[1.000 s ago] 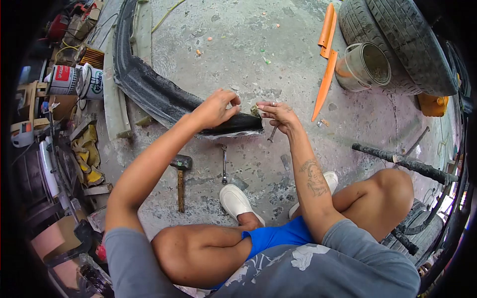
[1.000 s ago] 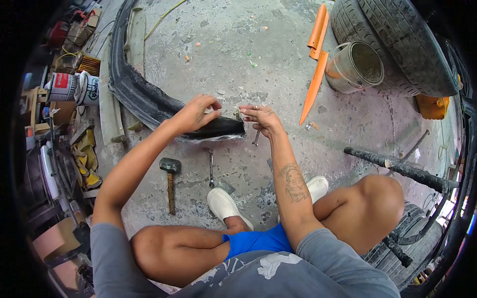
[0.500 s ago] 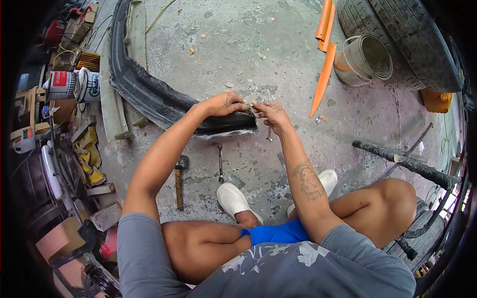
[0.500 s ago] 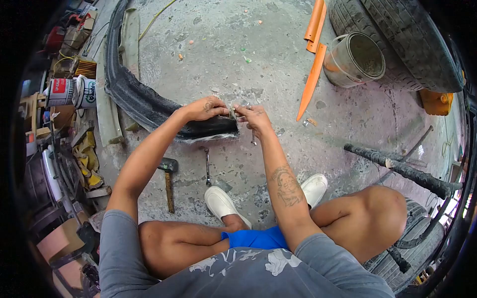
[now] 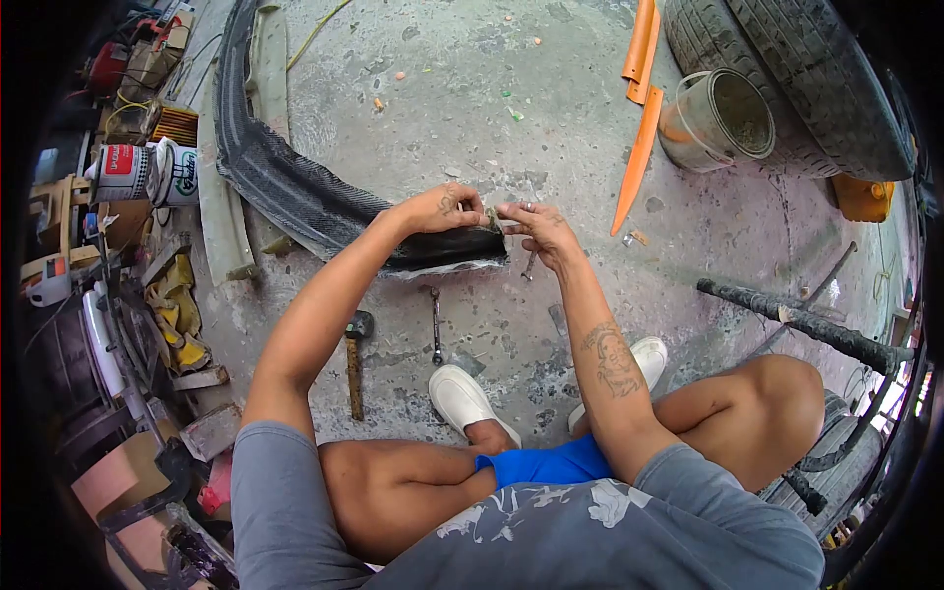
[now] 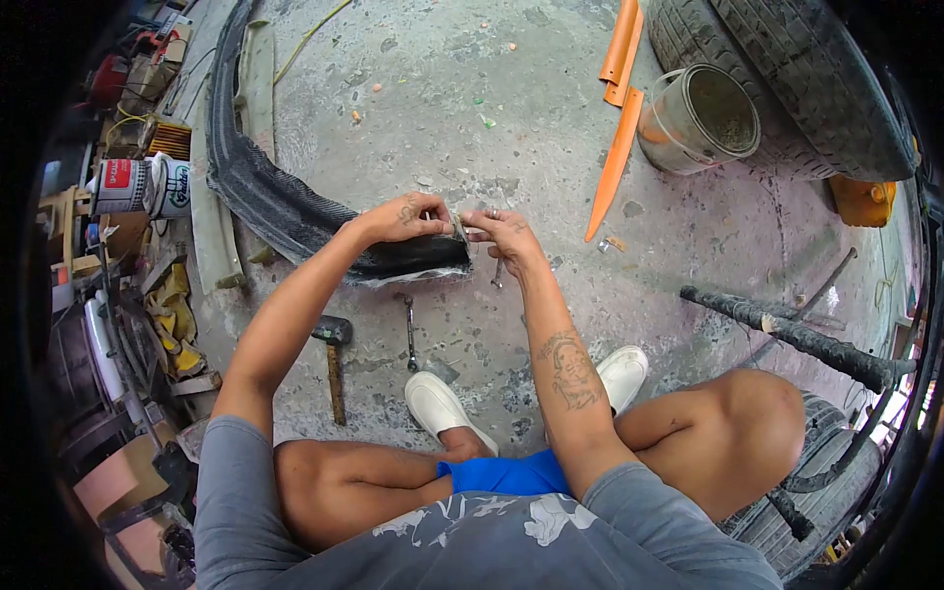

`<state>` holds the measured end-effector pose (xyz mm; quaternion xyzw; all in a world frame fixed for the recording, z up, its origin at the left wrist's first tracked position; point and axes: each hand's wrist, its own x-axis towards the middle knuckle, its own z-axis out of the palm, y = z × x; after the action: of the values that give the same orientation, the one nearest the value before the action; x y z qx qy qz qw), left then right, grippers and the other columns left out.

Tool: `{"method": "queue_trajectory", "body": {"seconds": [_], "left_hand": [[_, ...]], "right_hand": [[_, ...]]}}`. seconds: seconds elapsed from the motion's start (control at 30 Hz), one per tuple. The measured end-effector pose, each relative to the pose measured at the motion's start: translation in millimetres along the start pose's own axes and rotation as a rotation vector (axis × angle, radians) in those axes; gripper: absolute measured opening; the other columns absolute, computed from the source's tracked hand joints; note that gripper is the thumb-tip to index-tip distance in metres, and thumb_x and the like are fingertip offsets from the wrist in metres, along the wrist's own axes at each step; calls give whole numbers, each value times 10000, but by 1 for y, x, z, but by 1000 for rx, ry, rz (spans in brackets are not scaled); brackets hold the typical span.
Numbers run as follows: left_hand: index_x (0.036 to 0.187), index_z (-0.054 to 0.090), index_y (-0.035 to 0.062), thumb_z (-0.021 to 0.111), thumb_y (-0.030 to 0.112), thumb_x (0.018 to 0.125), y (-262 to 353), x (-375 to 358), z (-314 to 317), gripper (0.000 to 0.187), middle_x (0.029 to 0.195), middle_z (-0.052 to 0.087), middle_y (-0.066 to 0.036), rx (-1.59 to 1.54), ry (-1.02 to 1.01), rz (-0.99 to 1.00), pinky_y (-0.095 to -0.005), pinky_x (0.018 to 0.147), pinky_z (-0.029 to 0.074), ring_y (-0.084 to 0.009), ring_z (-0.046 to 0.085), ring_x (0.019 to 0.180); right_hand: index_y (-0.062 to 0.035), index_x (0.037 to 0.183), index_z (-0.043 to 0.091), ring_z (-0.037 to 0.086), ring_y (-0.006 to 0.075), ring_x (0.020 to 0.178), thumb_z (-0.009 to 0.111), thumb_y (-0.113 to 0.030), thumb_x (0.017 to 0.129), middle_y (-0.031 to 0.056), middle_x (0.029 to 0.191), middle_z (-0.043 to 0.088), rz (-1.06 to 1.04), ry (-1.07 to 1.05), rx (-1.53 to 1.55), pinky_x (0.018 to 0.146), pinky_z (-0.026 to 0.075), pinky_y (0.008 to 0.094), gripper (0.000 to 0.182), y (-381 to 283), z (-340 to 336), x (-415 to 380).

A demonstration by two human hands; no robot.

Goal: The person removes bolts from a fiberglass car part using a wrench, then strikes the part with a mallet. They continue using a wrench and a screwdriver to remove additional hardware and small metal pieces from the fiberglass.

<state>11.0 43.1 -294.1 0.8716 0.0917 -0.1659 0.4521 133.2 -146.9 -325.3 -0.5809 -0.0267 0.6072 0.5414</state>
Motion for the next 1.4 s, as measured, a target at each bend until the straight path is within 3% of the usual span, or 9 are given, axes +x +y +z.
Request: {"method": "queue_trajectory", "body": {"seconds": [0.1, 0.2, 0.27, 0.4, 0.63, 0.73, 0.87, 1.23, 1.4], "left_hand": [[962, 658, 29, 647, 313, 909, -4, 2, -1, 290, 816, 658, -67, -62, -24, -59, -319, 712, 468, -159, 589, 785], [960, 663, 41, 651, 332, 907, -5, 4, -4, 296, 824, 656, -42, -118, -64, -49, -304, 700, 463, -138, 579, 778], [953, 663, 43, 674, 334, 893, -2, 3, -7, 297, 830, 656, -44, -209, -105, -156, -309, 716, 460, -142, 575, 787], [958, 666, 43, 656, 330, 907, 4, 0, -4, 292, 836, 656, -51, -76, -71, -90, -318, 743, 457, -145, 574, 812], [1001, 668, 64, 654, 363, 903, -10, 4, -4, 315, 864, 657, -51, -87, -109, -108, -326, 780, 452, -154, 571, 850], [1042, 664, 69, 635, 380, 914, 0, 3, -7, 338, 882, 658, -63, -97, -155, -151, -329, 806, 449, -173, 580, 863], [1064, 660, 61, 605, 397, 930, 6, 2, -10, 366, 902, 658, -69, -51, -165, -155, -330, 839, 446, -186, 588, 893], [1009, 668, 69, 614, 400, 931, 11, 3, -11, 345, 864, 634, -36, -88, -192, -213, -317, 806, 442, -136, 555, 863], [995, 666, 66, 629, 404, 922, -2, 5, -7, 348, 847, 622, -32, -231, -194, -169, -321, 772, 435, -133, 537, 836]], "right_hand": [[-96, 1003, 697, 592, 74, 807, 771, -304, 817, -38, 901, 657, 35, 92, -87, 510, 299, 202, 288, 4, 7, 4], [-73, 1012, 688, 586, 72, 809, 769, -315, 820, -25, 910, 655, -20, 18, -60, 506, 297, 202, 319, 1, 4, 1], [-71, 1015, 687, 581, 70, 808, 768, -317, 822, -24, 908, 655, -7, 20, -44, 501, 292, 199, 323, -2, 4, -4], [-70, 1032, 683, 574, 62, 813, 767, -317, 824, -31, 907, 653, 34, 95, -93, 487, 275, 186, 334, 2, 10, 2], [-93, 974, 709, 577, 69, 754, 774, -327, 809, -38, 846, 651, -32, 25, 22, 497, 271, 208, 293, 0, 7, -3], [-88, 967, 712, 583, 71, 775, 764, -334, 817, -35, 859, 661, -22, 112, -117, 499, 274, 207, 293, 2, 9, -2], [-81, 976, 714, 590, 80, 795, 762, -311, 819, -28, 865, 671, -57, 29, -35, 516, 280, 210, 283, -3, 5, -7], [-67, 918, 703, 585, 79, 728, 759, -309, 822, -12, 862, 669, -23, 62, -10, 497, 252, 208, 266, -2, 8, -4], [-77, 991, 717, 563, 74, 699, 760, -281, 822, 4, 853, 667, -90, 39, -37, 485, 255, 212, 268, 2, 5, -3]]}}
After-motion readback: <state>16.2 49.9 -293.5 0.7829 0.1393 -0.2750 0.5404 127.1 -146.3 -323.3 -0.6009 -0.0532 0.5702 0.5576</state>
